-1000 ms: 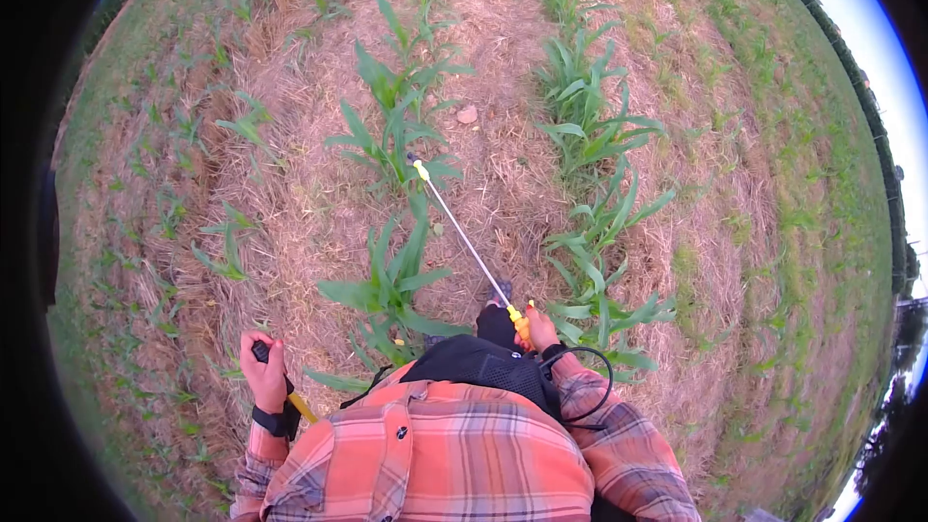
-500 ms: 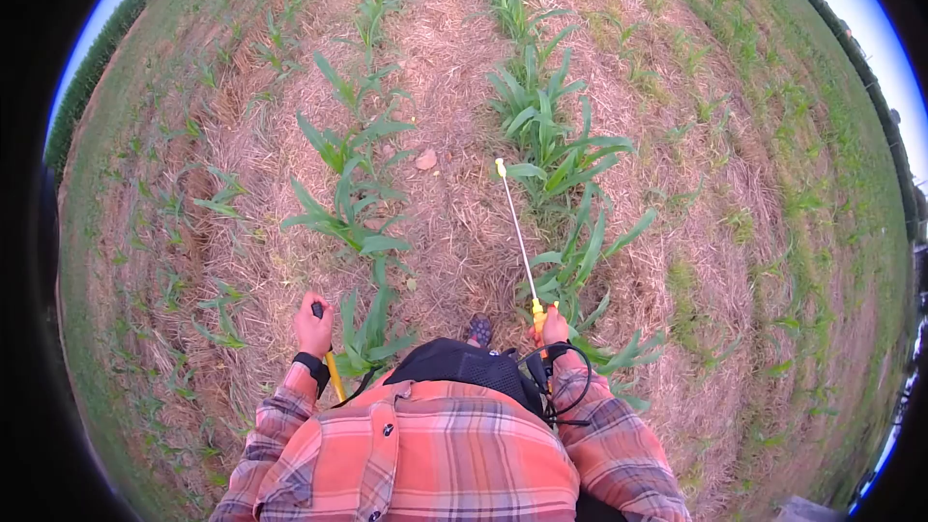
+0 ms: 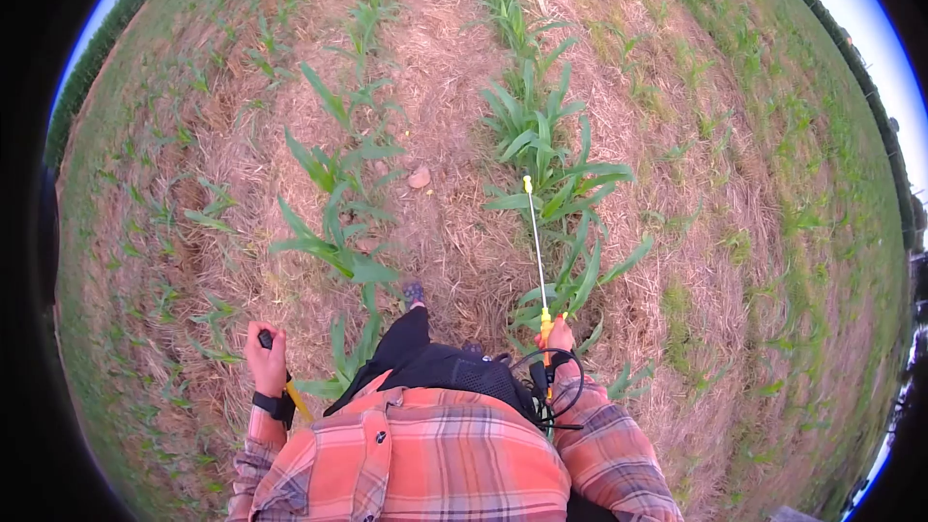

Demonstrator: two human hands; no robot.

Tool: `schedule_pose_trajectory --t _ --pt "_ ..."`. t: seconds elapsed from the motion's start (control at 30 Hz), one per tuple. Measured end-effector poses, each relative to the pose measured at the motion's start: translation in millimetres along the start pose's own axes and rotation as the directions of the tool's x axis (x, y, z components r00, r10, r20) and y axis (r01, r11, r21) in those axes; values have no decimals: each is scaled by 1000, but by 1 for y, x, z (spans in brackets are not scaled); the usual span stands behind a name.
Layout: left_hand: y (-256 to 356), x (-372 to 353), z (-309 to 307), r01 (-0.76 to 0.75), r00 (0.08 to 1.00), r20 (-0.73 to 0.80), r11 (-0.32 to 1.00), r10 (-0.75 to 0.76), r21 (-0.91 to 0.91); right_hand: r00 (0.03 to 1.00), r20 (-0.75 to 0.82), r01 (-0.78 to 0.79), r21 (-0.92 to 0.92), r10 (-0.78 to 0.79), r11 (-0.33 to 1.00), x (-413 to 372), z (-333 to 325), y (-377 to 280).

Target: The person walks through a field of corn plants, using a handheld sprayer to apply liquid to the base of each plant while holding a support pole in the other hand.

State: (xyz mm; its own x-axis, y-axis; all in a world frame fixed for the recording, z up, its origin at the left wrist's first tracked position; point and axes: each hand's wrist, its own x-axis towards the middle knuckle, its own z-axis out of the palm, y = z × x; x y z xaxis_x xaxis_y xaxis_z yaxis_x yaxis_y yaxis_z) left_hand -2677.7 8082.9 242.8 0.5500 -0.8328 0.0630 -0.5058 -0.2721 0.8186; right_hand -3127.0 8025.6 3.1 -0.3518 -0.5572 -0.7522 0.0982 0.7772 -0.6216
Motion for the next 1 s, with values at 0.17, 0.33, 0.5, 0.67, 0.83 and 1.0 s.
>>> schedule_pose_trajectory --t 0.17,0.33,0.5,0.67,0.83,1.0 --pt "-40 63 61 14 997 79 999 -11 -45 984 176 -12 -152 39 988 1 55 -41" --pt "-72 113 63 95 994 54 995 -93 -33 927 375 56 -194 22 979 10 116 -74" --pt "-102 151 81 102 991 81 994 -105 44 851 525 114 -213 15 970 7 172 -109" --pt "-107 170 79 153 983 109 987 -148 -39 789 612 162 -303 61 939 -4 201 -146" --pt "-47 176 -1 149 989 10 961 -151 -232 784 614 164 -340 87 926 12 218 -166" --pt "-12 199 0 161 979 -97 969 -181 -186 755 642 84 -297 134 951 45 234 -192"
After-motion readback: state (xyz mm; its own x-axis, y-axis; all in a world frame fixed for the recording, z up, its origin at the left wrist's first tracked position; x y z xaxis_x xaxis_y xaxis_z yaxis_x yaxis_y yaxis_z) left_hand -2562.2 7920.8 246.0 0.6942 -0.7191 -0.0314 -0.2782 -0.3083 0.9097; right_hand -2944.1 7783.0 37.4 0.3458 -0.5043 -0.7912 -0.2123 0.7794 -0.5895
